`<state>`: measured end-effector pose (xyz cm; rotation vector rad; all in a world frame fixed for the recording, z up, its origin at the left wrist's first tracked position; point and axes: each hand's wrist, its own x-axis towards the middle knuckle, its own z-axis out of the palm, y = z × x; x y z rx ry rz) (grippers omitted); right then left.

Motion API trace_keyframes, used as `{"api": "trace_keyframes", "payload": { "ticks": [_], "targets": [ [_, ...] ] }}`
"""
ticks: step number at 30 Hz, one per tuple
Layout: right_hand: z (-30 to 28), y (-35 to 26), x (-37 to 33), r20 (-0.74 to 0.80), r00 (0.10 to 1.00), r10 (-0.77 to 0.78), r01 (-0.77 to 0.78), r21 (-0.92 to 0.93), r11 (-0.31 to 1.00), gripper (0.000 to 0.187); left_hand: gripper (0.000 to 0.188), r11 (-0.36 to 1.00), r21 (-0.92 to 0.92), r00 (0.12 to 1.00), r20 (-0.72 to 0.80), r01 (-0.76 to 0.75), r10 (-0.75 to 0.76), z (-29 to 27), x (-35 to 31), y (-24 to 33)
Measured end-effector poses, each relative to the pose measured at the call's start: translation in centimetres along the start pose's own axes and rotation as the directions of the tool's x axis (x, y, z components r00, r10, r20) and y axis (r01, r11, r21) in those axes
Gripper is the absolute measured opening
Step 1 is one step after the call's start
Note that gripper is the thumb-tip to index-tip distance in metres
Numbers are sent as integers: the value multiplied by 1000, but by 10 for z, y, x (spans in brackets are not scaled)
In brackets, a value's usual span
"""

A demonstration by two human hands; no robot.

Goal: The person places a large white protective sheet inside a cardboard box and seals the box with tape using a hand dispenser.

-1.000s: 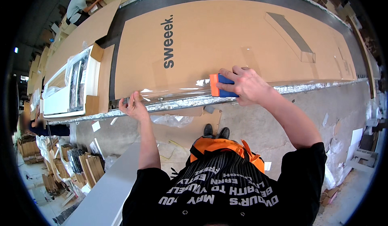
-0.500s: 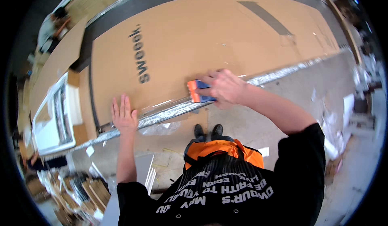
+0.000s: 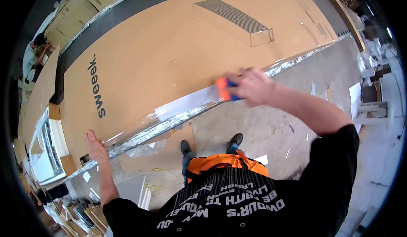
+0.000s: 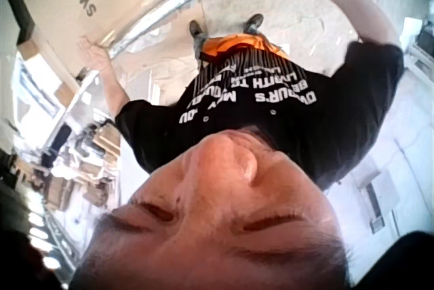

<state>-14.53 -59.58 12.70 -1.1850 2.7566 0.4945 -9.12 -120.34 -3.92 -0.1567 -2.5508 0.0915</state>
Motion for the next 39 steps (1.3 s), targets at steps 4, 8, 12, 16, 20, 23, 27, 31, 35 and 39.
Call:
{"api": "trace_keyframes", "payload": {
  "ticks": [4, 8, 12, 16, 20, 23, 27, 31, 35, 39],
  "targets": [
    [26, 66, -62, 91, 989, 113, -111, -19, 994, 50, 47, 997, 66, 999, 23, 28, -30, 5, 19, 89],
    [44, 76, -76, -42, 991, 130, -127, 75, 989, 53, 49, 989, 85, 991, 39, 124, -128, 12, 58, 193],
    [58, 73, -85, -141, 973, 180, -156, 164, 974, 56, 48, 956, 99, 961, 11, 276, -278, 13, 75, 248],
    [66, 70, -90, -167, 957, 235, -200, 204, 958, 56, 50, 800, -268, 713, -362, 537, -601, 32, 91, 340],
    [52, 58, -82, -124, 950, 288, -266, 170, 949, 54, 57, 636, -453, 488, -408, 625, -771, 58, 97, 397],
    [46, 44, -78, -75, 944, 322, -308, 162, 938, 55, 78, 490, -560, 541, -86, 668, -837, 56, 95, 465],
    [51, 44, -81, -98, 921, 377, -363, 132, 922, 56, 89, 245, -834, 699, 214, 495, -683, 1, 74, 479],
    [54, 38, -80, -137, 887, 440, -417, 166, 893, 56, 83, -646, -726, 105, 680, 235, -725, -30, 73, 433],
    [20, 42, -72, 100, 812, 575, -583, 168, 795, 53, 46, -932, -270, 137, 960, 241, -243, -10, 82, 409],
    [-58, 8, -52, -249, 773, 584, -519, 282, 807, 50, 33, -939, -247, 276, 944, 241, -178, -25, 89, 434]
  ]
}}
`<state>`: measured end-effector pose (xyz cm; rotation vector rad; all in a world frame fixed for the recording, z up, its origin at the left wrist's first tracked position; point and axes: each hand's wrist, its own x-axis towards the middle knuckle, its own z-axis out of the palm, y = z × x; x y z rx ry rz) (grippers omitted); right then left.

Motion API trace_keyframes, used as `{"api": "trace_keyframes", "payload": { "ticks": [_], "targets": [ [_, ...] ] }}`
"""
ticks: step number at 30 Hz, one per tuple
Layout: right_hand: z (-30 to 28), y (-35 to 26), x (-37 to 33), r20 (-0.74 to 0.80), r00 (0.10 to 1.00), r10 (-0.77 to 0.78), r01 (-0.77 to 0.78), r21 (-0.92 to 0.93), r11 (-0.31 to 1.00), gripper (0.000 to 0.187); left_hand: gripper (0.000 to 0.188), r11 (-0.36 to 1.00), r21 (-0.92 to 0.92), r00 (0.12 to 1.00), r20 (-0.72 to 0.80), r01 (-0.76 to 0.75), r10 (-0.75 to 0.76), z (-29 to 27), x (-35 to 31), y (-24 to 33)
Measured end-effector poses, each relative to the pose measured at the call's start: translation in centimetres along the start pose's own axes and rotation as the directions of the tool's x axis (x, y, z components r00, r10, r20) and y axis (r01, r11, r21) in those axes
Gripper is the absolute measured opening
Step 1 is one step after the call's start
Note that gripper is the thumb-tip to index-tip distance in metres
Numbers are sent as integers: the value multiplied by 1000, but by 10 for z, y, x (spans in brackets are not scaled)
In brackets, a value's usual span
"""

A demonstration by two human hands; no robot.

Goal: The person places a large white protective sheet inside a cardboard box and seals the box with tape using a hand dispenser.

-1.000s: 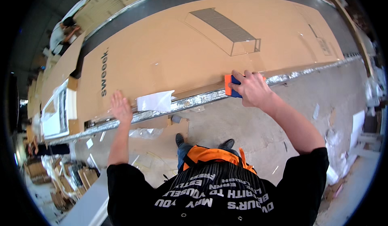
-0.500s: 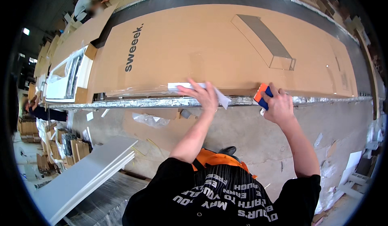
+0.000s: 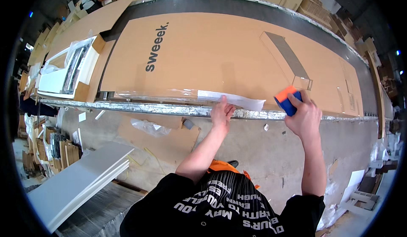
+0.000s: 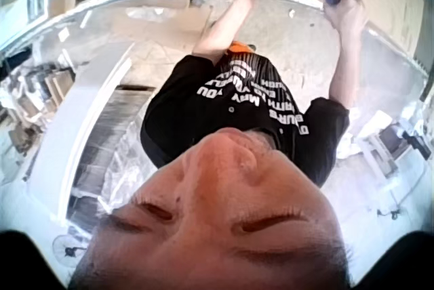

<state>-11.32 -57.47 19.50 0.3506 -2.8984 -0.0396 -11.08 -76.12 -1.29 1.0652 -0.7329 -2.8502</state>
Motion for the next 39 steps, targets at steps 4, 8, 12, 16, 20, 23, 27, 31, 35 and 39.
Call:
{"api": "trace_keyframes", "payload": {
  "ticks": [4, 8, 12, 16, 20, 23, 27, 31, 35, 39],
  "targets": [
    [-21, -78, 22, -191, 930, -314, 337, 103, 936, 48, 23, 991, 12, 989, 70, -131, 130, -14, 21, -13],
    [-13, -125, 32, -99, 917, -386, 399, 201, 895, 47, 6, 990, -83, 963, 237, -112, 128, 5, -11, -8],
    [2, -155, 46, -26, 880, -474, 472, 162, 867, 47, 6, 967, -248, 994, 72, -59, 79, 22, -34, -7],
    [16, -163, 51, -80, 885, -459, 465, 171, 869, 46, 25, 996, -54, 974, 212, -67, 77, -16, 9, -7],
    [26, -153, 46, -32, 905, -423, 423, 166, 891, 45, 16, 995, -67, 990, 123, -67, 75, -6, 0, 3],
    [24, -150, 45, -86, 902, -423, 432, 150, 890, 44, 2, 990, -115, 991, 103, -79, 91, 3, -6, 8],
    [21, -157, 45, -98, 888, -450, 460, 145, 876, 45, 20, 980, -181, 966, 226, -83, 123, 3, -22, 19],
    [20, -182, 44, 47, 850, -525, 517, 115, 848, 46, 35, 949, -305, 963, 268, 83, 1, 5, -50, 39],
    [25, -207, 56, 409, 792, -454, 532, -96, 841, 43, 35, 983, -184, 961, 276, 23, 29, -1, -46, 25],
    [42, -213, 66, 530, 752, -391, 541, -160, 825, 31, 40, 992, -38, 950, 287, -116, 122, 8, -48, 25]
  ]
}}
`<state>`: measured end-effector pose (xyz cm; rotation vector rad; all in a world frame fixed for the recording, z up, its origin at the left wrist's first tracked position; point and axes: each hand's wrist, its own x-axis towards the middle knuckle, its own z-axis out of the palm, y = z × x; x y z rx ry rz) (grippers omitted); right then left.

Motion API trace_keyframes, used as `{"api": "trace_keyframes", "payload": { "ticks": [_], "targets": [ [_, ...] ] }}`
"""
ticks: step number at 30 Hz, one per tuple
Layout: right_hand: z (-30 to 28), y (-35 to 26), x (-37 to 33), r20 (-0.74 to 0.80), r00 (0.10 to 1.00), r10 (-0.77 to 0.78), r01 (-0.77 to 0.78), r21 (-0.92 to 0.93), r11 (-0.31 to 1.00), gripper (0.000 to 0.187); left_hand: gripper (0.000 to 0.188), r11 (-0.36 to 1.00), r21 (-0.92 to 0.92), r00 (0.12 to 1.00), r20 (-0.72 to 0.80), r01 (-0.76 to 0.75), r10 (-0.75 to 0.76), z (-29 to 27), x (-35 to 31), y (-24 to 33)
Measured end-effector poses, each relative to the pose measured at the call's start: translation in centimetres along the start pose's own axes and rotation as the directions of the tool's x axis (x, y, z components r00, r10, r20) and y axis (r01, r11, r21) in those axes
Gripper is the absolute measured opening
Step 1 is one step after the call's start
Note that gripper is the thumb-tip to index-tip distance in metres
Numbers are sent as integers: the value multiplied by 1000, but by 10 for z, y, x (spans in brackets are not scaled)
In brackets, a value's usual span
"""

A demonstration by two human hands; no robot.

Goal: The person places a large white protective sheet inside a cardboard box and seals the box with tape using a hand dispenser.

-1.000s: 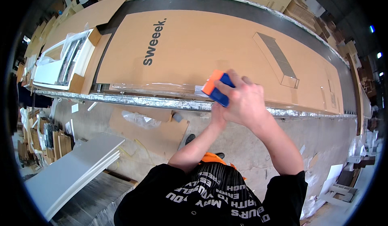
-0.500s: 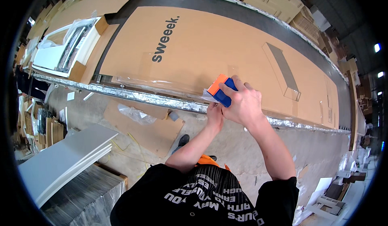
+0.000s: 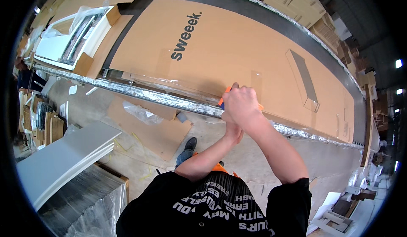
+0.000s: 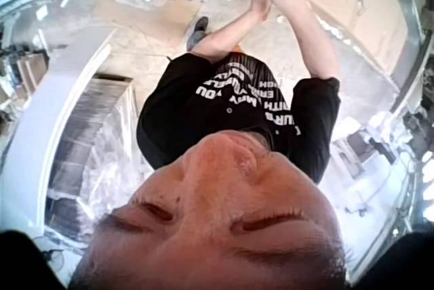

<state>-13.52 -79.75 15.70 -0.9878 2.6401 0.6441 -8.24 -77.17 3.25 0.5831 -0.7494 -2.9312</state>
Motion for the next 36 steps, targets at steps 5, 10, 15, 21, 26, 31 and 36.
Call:
{"api": "trace_keyframes", "payload": {
  "ticks": [5, 10, 15, 21, 26, 31, 36],
  "targets": [
    [2, -5, 5, 96, 995, 22, -19, -35, 999, 36, 48, 997, 75, 1000, 19, 16, -17, -2, -2, -2],
    [-2, -29, 7, 101, 989, -105, 122, -185, 975, 29, 57, 983, 175, 995, 75, 51, -65, 6, -11, -12],
    [48, -75, 31, -103, 988, -114, -8, -776, 630, 25, 66, 912, 404, 918, 333, 67, -215, 31, -44, -40],
    [-6, 33, -34, 190, 978, 81, -62, -107, 992, 25, 78, 426, 789, 486, 610, -443, -625, 47, -69, -56],
    [69, 120, -215, -106, 705, 702, -629, 364, 687, 45, 76, -100, 569, 434, 490, -816, -756, -34, -65, -48],
    [210, 82, -385, 336, 107, 936, -457, 853, -254, 63, 97, -682, 456, 549, 831, -572, 95, -37, 8, 86],
    [285, 45, -449, 586, 151, 796, 335, 727, -599, 62, 91, -862, 264, 560, 828, -432, -28, -80, 64, 102]
  ]
}}
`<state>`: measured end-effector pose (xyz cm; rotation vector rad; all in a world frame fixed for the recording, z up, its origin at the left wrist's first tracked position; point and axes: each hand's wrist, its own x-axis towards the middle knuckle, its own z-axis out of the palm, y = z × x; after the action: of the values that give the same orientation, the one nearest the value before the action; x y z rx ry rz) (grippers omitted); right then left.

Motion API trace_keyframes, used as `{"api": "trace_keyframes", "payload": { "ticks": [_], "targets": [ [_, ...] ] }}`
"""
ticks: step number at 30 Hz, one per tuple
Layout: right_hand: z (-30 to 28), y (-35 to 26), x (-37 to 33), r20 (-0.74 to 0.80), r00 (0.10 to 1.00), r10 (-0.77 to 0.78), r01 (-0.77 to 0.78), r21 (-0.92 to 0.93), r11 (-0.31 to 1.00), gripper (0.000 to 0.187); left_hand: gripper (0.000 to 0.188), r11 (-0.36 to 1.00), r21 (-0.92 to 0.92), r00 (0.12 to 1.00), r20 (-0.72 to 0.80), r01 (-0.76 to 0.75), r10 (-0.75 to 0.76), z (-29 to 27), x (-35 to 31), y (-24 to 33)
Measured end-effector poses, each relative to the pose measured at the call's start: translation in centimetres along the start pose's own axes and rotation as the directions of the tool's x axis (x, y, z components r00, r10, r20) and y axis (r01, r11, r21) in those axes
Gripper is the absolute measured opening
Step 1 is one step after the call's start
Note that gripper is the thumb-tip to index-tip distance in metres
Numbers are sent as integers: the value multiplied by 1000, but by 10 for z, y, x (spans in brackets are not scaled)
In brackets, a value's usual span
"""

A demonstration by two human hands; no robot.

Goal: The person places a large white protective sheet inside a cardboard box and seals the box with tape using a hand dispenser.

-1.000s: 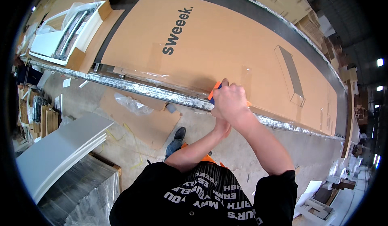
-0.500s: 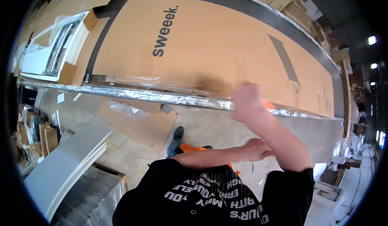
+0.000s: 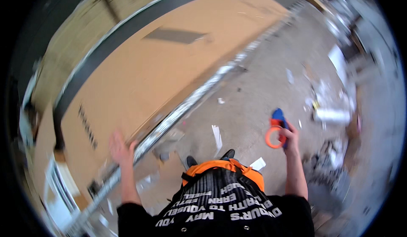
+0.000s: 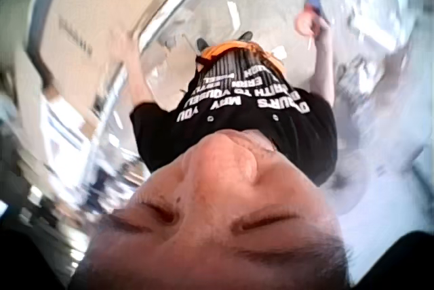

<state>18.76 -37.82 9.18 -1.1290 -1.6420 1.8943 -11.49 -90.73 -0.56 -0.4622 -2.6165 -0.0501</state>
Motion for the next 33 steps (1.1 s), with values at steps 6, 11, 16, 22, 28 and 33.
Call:
{"api": "trace_keyframes", "payload": {
  "ticks": [6, 11, 16, 22, 28, 33],
  "targets": [
    [-19, 0, 32, 159, 979, -131, 28, 528, 849, 41, 94, 998, 45, 989, 141, 32, -38, -31, 29, 108],
    [-16, 17, 39, 234, 937, -259, 113, 498, 860, 78, 46, 451, -850, 730, 487, 272, 479, -47, 37, 349],
    [-58, 3, 52, 302, 910, -283, 102, 498, 861, 82, 38, -77, -273, 201, 460, 959, 865, -63, 37, 484],
    [-123, 9, 109, -374, 830, -413, 427, -47, 903, 67, 44, -162, -33, 164, 317, 986, 934, -59, 77, 583],
    [-134, -47, 147, -247, 651, -718, 414, -677, 608, 73, 38, -105, -160, 133, 178, 982, 975, -23, 137, 682],
    [-146, -69, 192, -408, 650, -642, 260, -675, 691, 76, 39, 63, -246, -39, 100, 967, 994, -22, 183, 761]
  ]
}}
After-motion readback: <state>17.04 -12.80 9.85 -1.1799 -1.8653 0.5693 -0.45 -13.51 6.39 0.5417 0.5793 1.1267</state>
